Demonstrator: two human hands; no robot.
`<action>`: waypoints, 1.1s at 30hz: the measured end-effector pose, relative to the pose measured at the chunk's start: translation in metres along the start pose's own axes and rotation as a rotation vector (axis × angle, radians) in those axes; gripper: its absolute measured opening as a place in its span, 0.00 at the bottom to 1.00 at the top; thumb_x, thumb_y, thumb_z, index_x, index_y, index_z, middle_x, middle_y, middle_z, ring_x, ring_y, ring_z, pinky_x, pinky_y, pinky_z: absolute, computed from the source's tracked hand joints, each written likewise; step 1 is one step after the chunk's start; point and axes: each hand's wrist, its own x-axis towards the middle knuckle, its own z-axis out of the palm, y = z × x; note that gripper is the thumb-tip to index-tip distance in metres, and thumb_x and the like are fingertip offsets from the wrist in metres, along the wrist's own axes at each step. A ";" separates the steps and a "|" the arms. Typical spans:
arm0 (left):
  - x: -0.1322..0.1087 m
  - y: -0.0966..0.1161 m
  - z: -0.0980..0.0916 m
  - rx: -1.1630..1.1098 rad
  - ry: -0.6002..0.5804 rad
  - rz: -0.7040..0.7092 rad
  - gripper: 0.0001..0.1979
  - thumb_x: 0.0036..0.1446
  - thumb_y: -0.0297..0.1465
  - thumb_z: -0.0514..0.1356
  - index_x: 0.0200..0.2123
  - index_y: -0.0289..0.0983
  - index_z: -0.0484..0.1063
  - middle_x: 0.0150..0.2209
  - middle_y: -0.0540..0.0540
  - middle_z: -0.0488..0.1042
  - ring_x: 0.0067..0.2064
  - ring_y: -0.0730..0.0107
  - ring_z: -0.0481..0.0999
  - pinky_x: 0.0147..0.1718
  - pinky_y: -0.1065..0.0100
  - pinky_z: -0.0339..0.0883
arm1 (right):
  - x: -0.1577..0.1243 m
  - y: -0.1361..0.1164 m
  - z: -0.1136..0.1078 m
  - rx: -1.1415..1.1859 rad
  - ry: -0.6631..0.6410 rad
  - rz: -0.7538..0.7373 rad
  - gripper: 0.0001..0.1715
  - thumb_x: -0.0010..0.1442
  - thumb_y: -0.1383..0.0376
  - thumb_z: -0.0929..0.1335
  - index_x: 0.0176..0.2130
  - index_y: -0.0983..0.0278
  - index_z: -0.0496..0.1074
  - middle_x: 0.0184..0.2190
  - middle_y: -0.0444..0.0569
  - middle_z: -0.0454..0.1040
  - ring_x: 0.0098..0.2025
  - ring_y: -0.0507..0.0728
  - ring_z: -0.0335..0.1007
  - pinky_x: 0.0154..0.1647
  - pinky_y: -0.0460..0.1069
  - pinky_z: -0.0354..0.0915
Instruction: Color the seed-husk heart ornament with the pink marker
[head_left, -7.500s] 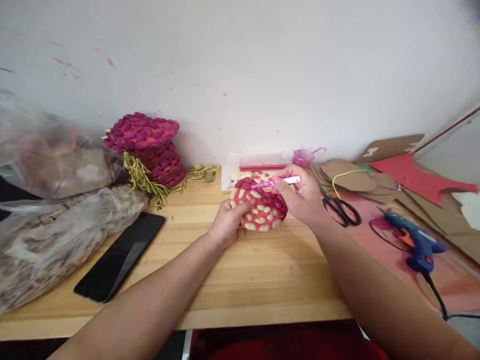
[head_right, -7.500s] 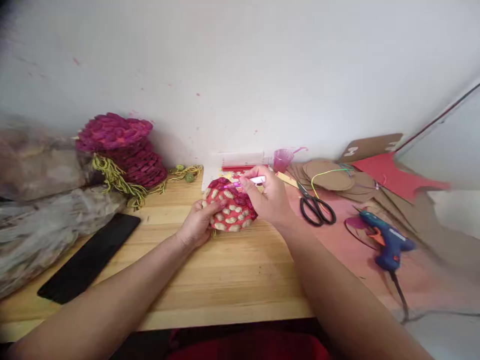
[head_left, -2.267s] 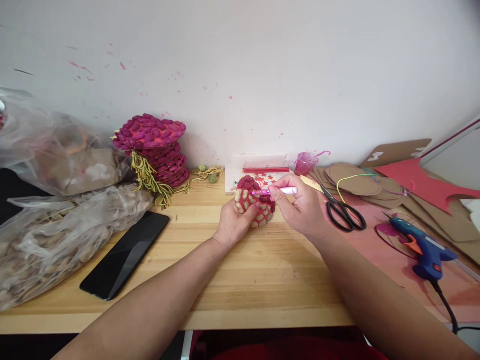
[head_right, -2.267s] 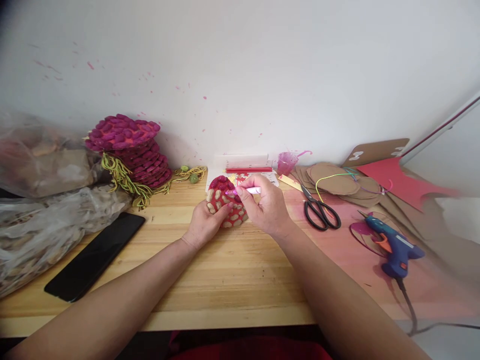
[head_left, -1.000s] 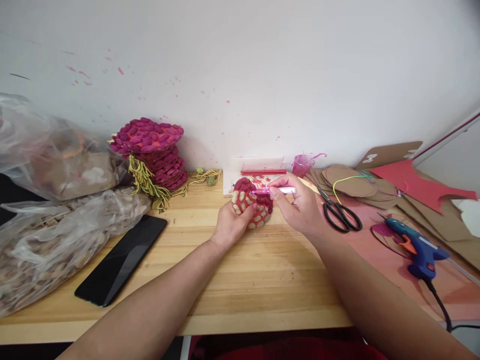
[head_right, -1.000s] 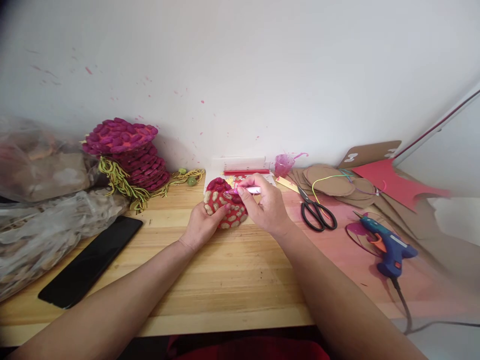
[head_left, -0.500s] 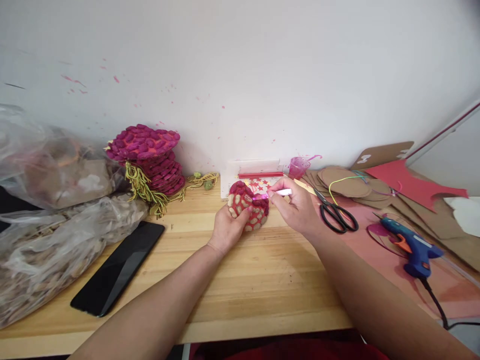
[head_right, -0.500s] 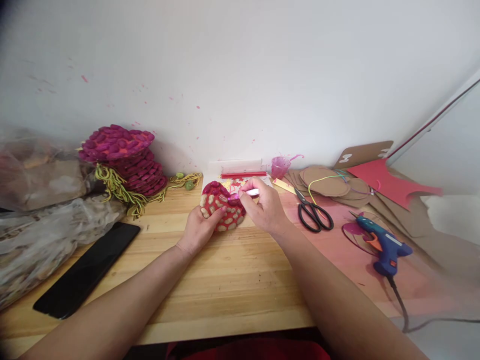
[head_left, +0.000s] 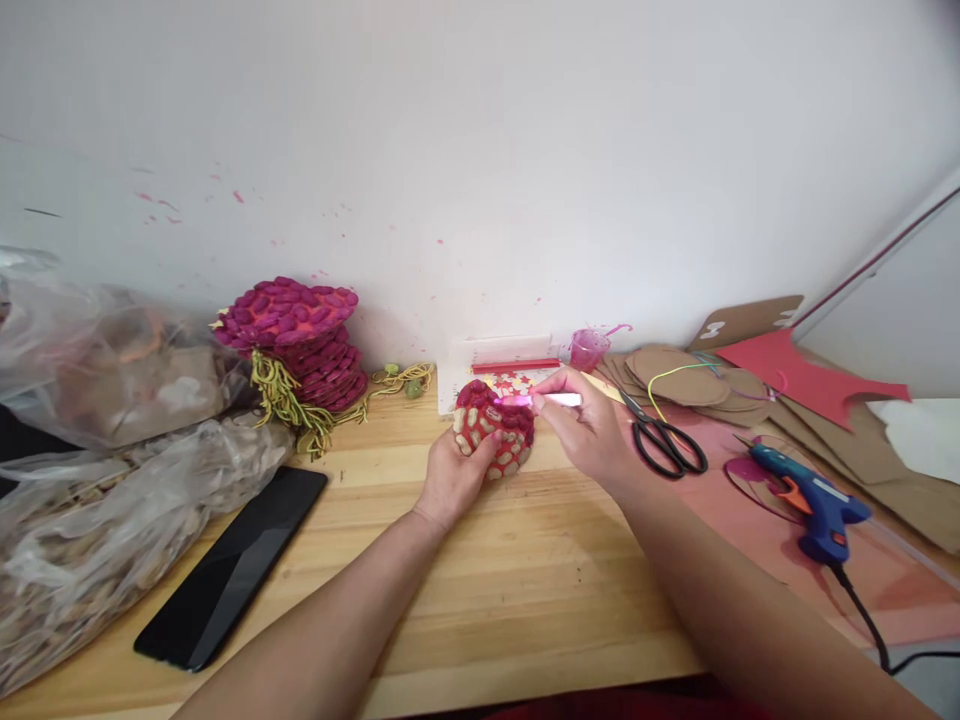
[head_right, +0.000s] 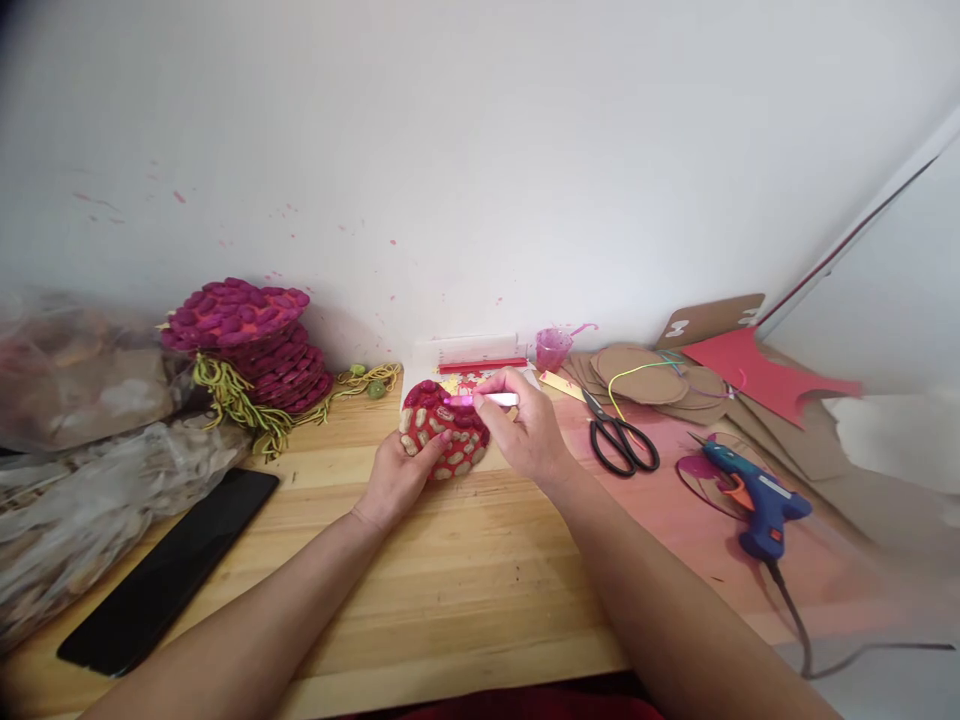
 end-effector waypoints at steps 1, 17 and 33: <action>0.000 -0.001 0.000 0.001 0.015 -0.012 0.21 0.54 0.45 0.68 0.44 0.35 0.80 0.45 0.39 0.84 0.46 0.53 0.83 0.49 0.56 0.76 | 0.000 0.000 0.001 0.004 -0.030 0.007 0.06 0.61 0.60 0.68 0.34 0.61 0.71 0.30 0.43 0.74 0.32 0.53 0.69 0.32 0.48 0.63; 0.005 -0.005 0.000 0.004 -0.006 -0.029 0.26 0.51 0.50 0.68 0.44 0.35 0.81 0.45 0.38 0.84 0.46 0.52 0.83 0.50 0.55 0.75 | 0.091 0.027 -0.096 -0.641 0.310 0.242 0.10 0.58 0.59 0.70 0.37 0.63 0.75 0.33 0.47 0.79 0.32 0.55 0.71 0.36 0.49 0.63; 0.005 -0.008 -0.001 -0.055 -0.076 -0.048 0.25 0.52 0.49 0.68 0.44 0.34 0.80 0.46 0.36 0.83 0.48 0.49 0.83 0.51 0.54 0.75 | 0.123 0.066 -0.093 -1.018 -0.041 0.418 0.12 0.58 0.59 0.71 0.40 0.62 0.79 0.39 0.51 0.82 0.39 0.58 0.76 0.35 0.48 0.63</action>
